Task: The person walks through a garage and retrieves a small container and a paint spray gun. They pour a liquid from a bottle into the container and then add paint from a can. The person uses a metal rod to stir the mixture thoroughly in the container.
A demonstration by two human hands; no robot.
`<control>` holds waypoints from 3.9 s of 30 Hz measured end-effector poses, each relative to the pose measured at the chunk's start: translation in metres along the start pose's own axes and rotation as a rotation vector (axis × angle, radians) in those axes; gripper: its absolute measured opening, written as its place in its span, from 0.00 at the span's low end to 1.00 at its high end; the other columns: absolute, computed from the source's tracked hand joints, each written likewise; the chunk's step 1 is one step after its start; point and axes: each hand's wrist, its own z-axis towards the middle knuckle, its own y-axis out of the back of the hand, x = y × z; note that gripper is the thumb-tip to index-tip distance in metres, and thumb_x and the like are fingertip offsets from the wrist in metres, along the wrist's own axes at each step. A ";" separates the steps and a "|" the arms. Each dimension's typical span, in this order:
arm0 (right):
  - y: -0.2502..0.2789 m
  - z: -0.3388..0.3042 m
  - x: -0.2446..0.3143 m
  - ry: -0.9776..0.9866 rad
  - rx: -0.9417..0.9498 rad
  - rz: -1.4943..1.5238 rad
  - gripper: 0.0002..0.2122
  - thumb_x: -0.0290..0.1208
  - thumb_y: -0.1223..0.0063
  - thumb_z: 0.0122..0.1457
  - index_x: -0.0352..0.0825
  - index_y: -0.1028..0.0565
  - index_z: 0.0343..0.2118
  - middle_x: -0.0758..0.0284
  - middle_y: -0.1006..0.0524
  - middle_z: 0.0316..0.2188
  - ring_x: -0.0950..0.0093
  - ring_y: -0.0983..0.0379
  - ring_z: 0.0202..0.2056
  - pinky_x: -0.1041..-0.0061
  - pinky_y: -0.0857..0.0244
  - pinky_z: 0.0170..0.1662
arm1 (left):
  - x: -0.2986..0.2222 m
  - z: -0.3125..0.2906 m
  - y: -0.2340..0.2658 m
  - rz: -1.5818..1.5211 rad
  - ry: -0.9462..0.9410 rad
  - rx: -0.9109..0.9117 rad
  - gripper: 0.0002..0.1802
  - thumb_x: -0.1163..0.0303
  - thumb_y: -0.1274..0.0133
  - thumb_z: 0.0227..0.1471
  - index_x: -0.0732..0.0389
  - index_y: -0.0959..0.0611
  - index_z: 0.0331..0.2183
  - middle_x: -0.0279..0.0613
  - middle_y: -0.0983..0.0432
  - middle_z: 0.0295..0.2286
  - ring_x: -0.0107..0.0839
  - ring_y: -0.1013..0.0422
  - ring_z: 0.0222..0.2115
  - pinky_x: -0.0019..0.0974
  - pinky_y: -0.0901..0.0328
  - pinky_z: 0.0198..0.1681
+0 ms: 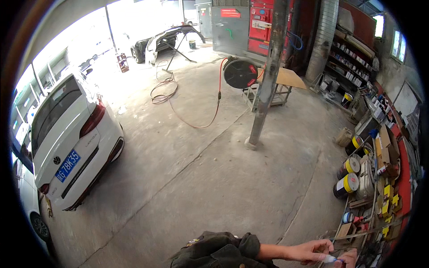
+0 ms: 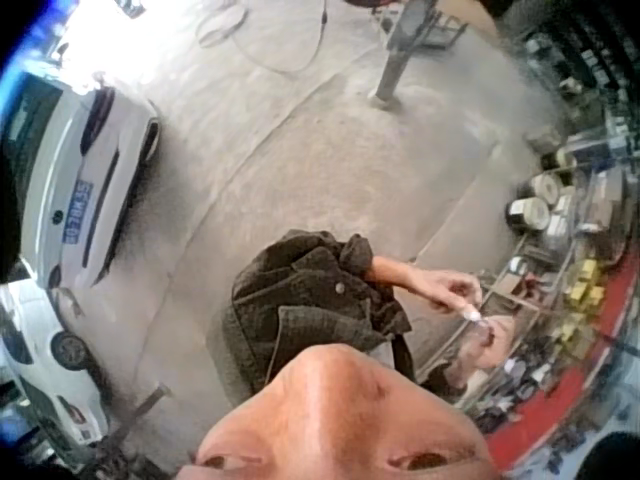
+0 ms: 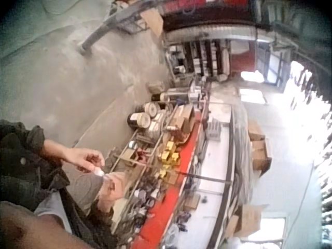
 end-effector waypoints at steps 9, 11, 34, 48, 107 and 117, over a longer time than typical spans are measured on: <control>0.018 -0.015 -0.034 -0.045 -0.104 -0.049 0.11 0.37 0.37 0.45 0.36 0.26 0.18 0.70 0.32 0.15 0.73 0.39 0.19 0.73 0.47 0.25 | 0.032 0.007 0.033 0.207 0.295 0.049 0.17 0.56 0.53 0.61 0.59 0.25 0.43 0.27 0.31 0.25 0.14 0.39 0.20 0.23 0.43 0.19; 0.021 -0.005 -0.036 -0.193 0.087 0.063 0.07 0.30 0.33 0.48 0.35 0.22 0.23 0.68 0.26 0.21 0.73 0.30 0.25 0.74 0.38 0.28 | -0.002 0.008 0.042 0.282 0.470 0.124 0.21 0.62 0.46 0.56 0.60 0.26 0.49 0.30 0.28 0.31 0.18 0.34 0.30 0.25 0.37 0.30; 0.213 -0.228 -0.009 -0.368 -0.594 -0.376 0.08 0.27 0.32 0.46 0.36 0.24 0.23 0.70 0.29 0.20 0.72 0.34 0.23 0.74 0.43 0.25 | 0.240 0.074 -0.134 0.153 0.763 0.425 0.19 0.75 0.39 0.46 0.64 0.27 0.41 0.42 0.28 0.35 0.26 0.30 0.27 0.26 0.35 0.25; 0.339 -0.318 -0.038 -0.674 -0.516 -0.358 0.10 0.31 0.31 0.45 0.34 0.20 0.28 0.71 0.27 0.24 0.73 0.34 0.26 0.74 0.41 0.29 | 0.391 0.131 -0.202 0.159 0.967 0.791 0.13 0.77 0.34 0.42 0.62 0.23 0.29 0.32 0.27 0.21 0.17 0.34 0.16 0.24 0.39 0.18; 0.412 -0.460 -0.384 -1.389 -0.693 0.064 0.12 0.21 0.36 0.50 0.30 0.24 0.38 0.69 0.27 0.34 0.82 0.27 0.32 0.82 0.30 0.33 | 0.689 0.268 -0.109 0.843 0.743 0.424 0.26 0.75 0.37 0.41 0.63 0.30 0.42 0.53 0.27 0.34 0.44 0.27 0.32 0.42 0.32 0.34; 0.382 -0.738 -0.654 -1.626 -0.684 -0.249 0.06 0.31 0.40 0.55 0.35 0.24 0.32 0.77 0.27 0.23 0.88 0.35 0.23 0.83 0.40 0.24 | 0.915 0.166 0.151 0.866 0.747 0.088 0.39 0.79 0.38 0.42 0.62 0.38 0.55 0.45 0.37 0.49 0.33 0.32 0.41 0.37 0.34 0.43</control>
